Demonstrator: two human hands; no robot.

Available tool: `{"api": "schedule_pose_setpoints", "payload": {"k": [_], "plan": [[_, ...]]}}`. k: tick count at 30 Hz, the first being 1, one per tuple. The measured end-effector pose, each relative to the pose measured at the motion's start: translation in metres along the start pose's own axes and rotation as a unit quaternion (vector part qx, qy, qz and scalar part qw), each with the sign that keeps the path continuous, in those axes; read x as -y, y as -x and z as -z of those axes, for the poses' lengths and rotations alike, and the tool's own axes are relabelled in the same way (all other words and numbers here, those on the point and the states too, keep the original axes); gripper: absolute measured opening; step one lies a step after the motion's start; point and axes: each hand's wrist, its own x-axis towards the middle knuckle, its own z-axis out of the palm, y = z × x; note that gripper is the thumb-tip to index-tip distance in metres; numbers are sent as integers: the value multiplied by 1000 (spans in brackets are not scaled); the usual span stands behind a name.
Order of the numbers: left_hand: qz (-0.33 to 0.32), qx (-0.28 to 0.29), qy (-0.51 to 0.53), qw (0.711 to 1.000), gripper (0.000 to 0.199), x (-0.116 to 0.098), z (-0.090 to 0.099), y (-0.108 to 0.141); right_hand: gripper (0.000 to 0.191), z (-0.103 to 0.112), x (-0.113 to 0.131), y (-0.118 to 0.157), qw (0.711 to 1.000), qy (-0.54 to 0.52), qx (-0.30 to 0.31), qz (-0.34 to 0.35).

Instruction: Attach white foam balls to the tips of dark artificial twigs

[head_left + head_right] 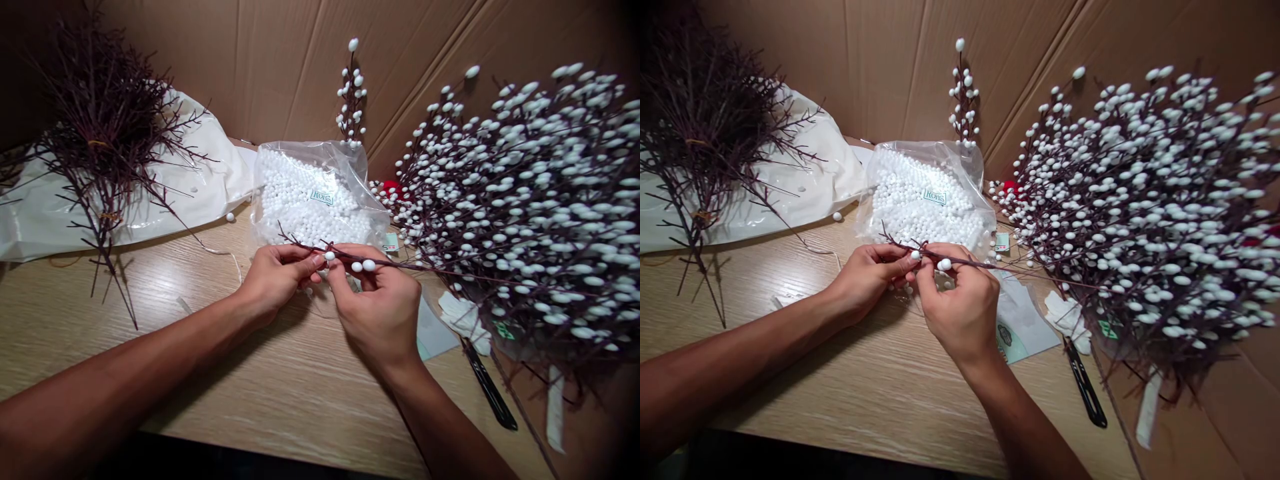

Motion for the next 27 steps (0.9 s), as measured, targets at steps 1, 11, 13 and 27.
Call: {"api": "schedule_pose_setpoints", "payload": {"k": [1,11,13,27], "plan": [[-2,2,-1,1000,5,0,0,0,17,0,0,0,1000,4,-2,4],[8,-4,-9,1000,7,-1,0,1,16,-2,5,1,997,40,-12,69],[11,-6,-6,1000,9,-1,0,2,15,-3,6,1,995,45,-14,87],[17,-15,-8,1000,12,-5,-3,4,14,-5,5,2,993,66,-25,91]]}}
